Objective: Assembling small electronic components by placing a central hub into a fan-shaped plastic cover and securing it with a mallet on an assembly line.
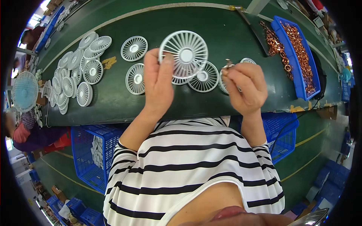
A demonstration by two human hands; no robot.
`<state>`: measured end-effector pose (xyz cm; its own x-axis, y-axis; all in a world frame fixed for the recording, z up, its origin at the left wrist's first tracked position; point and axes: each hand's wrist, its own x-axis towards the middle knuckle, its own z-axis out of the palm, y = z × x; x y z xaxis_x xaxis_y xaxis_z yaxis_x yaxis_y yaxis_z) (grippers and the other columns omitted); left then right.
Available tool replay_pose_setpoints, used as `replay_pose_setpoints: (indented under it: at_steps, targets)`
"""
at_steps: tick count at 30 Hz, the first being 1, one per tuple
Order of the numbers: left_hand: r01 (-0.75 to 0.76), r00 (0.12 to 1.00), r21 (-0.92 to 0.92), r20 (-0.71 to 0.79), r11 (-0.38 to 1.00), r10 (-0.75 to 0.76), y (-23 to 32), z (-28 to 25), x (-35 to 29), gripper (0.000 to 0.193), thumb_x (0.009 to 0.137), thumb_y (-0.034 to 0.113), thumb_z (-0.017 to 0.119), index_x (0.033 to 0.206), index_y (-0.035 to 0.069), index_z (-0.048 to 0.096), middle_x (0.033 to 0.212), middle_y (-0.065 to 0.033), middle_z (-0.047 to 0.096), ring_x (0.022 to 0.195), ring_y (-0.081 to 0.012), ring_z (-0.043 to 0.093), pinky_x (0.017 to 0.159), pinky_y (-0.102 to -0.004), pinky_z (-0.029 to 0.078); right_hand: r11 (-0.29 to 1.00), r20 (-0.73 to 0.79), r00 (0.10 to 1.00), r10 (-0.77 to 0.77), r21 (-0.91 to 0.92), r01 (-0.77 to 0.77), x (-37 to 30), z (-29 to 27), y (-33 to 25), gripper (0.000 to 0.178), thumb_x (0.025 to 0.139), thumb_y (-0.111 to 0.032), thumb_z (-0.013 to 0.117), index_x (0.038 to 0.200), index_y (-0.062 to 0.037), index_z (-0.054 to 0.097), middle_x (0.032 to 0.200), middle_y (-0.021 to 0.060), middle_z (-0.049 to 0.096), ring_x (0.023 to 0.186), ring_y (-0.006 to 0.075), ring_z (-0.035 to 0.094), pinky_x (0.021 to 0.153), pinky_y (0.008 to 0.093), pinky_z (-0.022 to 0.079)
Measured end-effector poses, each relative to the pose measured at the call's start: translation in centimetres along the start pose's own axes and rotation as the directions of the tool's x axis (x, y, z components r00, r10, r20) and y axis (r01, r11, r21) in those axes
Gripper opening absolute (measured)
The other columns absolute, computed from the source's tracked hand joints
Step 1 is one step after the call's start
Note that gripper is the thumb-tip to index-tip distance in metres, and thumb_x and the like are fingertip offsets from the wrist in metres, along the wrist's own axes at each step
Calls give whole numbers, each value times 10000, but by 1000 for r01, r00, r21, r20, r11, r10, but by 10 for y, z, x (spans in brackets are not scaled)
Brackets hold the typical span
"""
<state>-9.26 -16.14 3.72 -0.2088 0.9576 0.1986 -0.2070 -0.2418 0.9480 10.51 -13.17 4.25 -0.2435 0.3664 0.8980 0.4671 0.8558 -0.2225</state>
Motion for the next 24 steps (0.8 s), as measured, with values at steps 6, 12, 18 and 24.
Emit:
replay_pose_setpoints:
  at_steps: [6,12,18,24]
  targets:
    - [59,984,-69,171,996,-47,-6,20,-9,271,987,142,449,1210,-5,402,1030,-69,545,861,-80,539,739,-236,482,997,50,998,46,66,-49,7,17,-12,208,628,-14,772,795,-49,653,778,62,626,663,214,587,555,303,450]
    - [-124,978,233,194,965,79,-23,13,-8,300,964,150,491,1208,-3,407,903,-78,591,768,-103,556,685,-251,479,976,332,918,218,-69,-206,8,23,-15,139,708,-29,699,816,-43,613,812,57,620,729,251,577,620,340,446]
    - [42,973,117,222,992,-67,-12,12,-7,331,968,146,489,1251,-1,399,1081,-69,550,965,-109,520,844,-249,439,944,177,933,313,-162,-286,-4,24,-24,229,747,-166,715,947,-90,635,1031,50,619,1060,262,546,1009,484,312]
    - [465,808,-88,448,881,-382,16,10,-11,398,918,148,574,1254,10,411,1085,-57,555,958,-98,547,826,-238,449,988,394,909,136,8,-152,5,-12,-18,250,740,-235,725,951,-100,730,1133,16,668,1313,326,412,1109,493,189]
